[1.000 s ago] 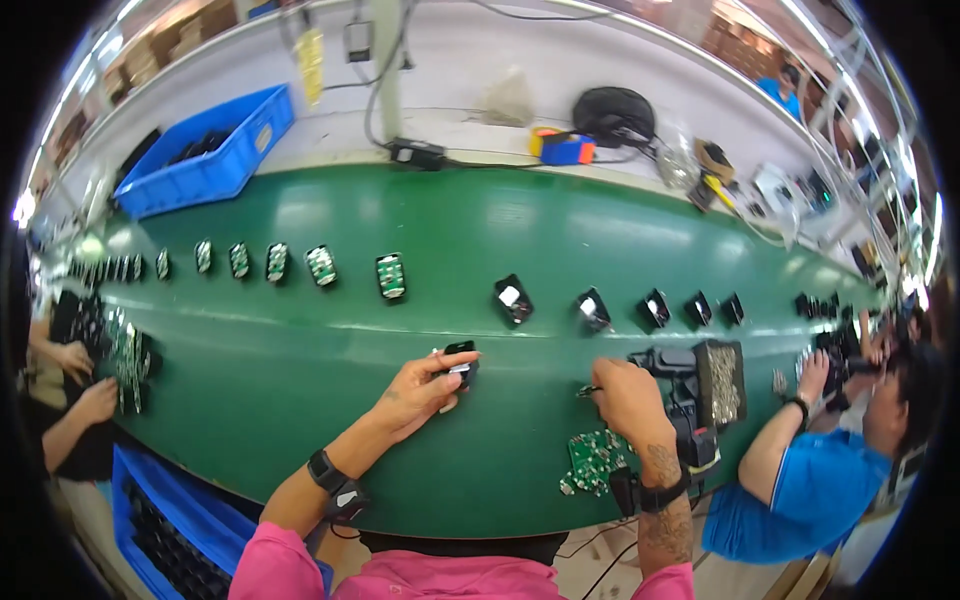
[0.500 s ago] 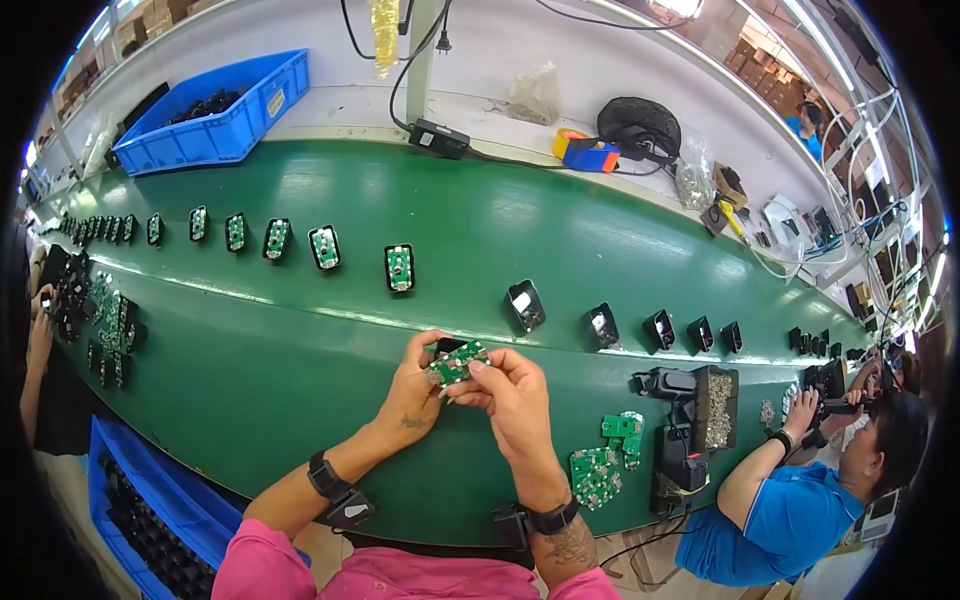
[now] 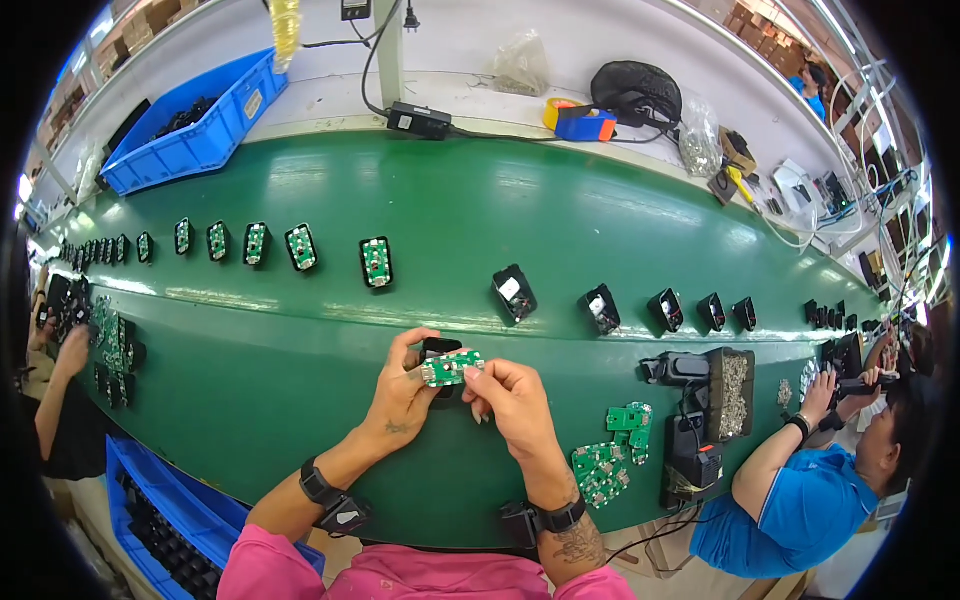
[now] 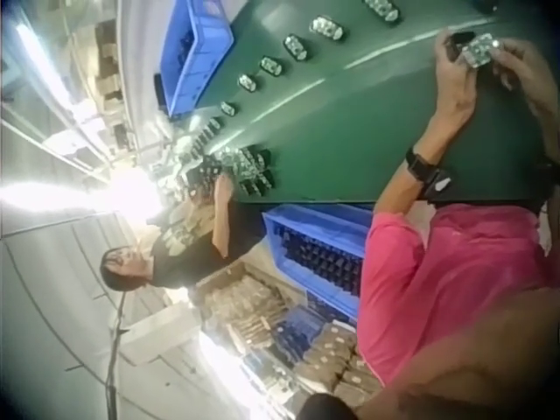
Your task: Manual assembly of electronic components into plastic housings on a factory production line.
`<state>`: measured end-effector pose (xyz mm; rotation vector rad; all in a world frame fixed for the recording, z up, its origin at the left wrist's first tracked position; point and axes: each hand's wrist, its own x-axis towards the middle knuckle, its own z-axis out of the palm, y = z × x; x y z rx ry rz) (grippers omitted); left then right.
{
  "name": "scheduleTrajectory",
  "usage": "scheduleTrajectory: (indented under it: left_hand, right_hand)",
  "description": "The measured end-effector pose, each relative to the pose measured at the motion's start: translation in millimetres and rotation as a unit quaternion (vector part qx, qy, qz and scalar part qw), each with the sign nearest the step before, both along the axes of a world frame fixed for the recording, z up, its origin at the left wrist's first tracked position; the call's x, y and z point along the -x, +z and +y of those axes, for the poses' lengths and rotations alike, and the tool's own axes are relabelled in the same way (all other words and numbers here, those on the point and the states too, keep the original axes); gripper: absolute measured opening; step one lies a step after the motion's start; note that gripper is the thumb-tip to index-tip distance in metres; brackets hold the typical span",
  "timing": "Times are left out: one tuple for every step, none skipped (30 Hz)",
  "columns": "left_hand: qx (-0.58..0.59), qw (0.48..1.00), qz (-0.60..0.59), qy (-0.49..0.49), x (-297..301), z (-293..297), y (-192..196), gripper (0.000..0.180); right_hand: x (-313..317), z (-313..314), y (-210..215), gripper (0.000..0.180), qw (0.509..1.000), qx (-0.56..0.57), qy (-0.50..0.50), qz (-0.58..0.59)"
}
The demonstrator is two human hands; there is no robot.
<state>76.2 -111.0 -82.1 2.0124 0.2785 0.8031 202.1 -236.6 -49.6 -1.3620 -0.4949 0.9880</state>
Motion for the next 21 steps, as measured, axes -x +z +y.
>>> scheduleTrajectory:
  left_hand:
    - [-0.001, 1.0, 0.003, -0.002, 0, 0, -2, 0.04]
    - [-0.001, 1.0, 0.006, 0.003, -1, 0, -4, 0.041]
    - [-0.001, 1.0, 0.01, 0.009, -1, 0, -5, 0.041]
    - [-0.001, 1.0, 0.012, 0.007, -1, 1, -5, 0.041]
    - [0.005, 0.999, 0.035, 0.005, 0, 1, -2, 0.045]
    - [0.011, 0.998, 0.058, 0.003, 0, 1, 1, 0.05]
    - [0.011, 0.998, 0.06, 0.002, 0, 0, 5, 0.05]
    - [0.027, 0.998, 0.047, 0.01, -1, -2, 10, 0.058]
    - [0.044, 0.998, 0.034, 0.018, -1, -4, 12, 0.067]
    - [0.121, 0.992, 0.005, -0.017, -2, 2, 4, 0.074]
    - [0.121, 0.993, 0.005, -0.015, -1, 1, -2, 0.074]
    - [0.212, 0.976, -0.024, -0.043, 0, 0, -6, 0.072]
    - [0.302, 0.949, -0.054, -0.073, 0, -1, -7, 0.071]
    - [0.303, 0.949, -0.054, -0.073, 0, 0, -5, 0.071]
    - [0.352, 0.929, -0.039, -0.109, 0, 1, -1, 0.069]
    - [0.399, 0.905, -0.025, -0.145, 0, 4, 3, 0.067]
    - [0.4, 0.905, -0.025, -0.146, -1, 6, 4, 0.067]
    - [0.411, 0.9, -0.016, -0.143, -1, 8, 4, 0.064]
    - [0.42, 0.896, -0.007, -0.14, -1, 10, 4, 0.061]
    - [0.436, 0.889, 0.024, -0.142, 1, 9, 10, 0.059]
    - [0.435, 0.889, 0.024, -0.142, 1, 7, 9, 0.059]
  right_hand:
    - [0, 0, 0, 0.026, 1.0, -0.001, 0.009, 0.029]
    - [1, 0, -1, 0.026, 0.999, -0.002, 0.008, 0.032]
    - [2, -1, -1, 0.027, 0.999, 0.009, 0.039, 0.01]
    - [3, -1, -1, 0.028, 0.997, 0.02, 0.069, -0.012]
    - [4, -1, -1, 0.028, 0.997, 0.019, 0.067, -0.009]
    - [4, -1, -2, 0.028, 0.997, 0.019, 0.07, -0.021]
    - [4, -2, -2, 0.029, 0.997, 0.02, 0.073, -0.034]
    - [4, -2, -3, 0.029, 0.997, 0.02, 0.073, -0.033]
    - [3, -3, -4, 0.029, 0.996, 0.034, 0.055, -0.064]
    - [3, -2, -6, 0.029, 0.994, 0.047, 0.04, -0.095]
    - [3, -2, -7, 0.029, 0.994, 0.046, 0.042, -0.095]
    - [3, -1, -9, 0.029, 0.993, 0.051, 0.04, -0.099]
    - [3, -1, -11, 0.029, 0.992, 0.057, 0.035, -0.103]
    - [2, -1, -13, 0.029, 0.992, 0.058, 0.035, -0.103]
    - [2, -1, -14, 0.029, 0.99, 0.059, 0.027, -0.126]
    - [2, -2, -14, 0.029, 0.987, 0.06, 0.019, -0.149]
    - [1, -3, -13, 0.029, 0.987, 0.061, 0.018, -0.15]
    - [1, -3, -12, 0.029, 0.984, 0.071, 0.017, -0.163]
    - [0, -3, -12, 0.029, 0.981, 0.079, 0.017, -0.175]
    - [3, -2, -10, 0.029, 0.981, 0.079, 0.017, -0.176]
    - [8, 0, -5, 0.027, 0.96, 0.091, -0.015, -0.266]
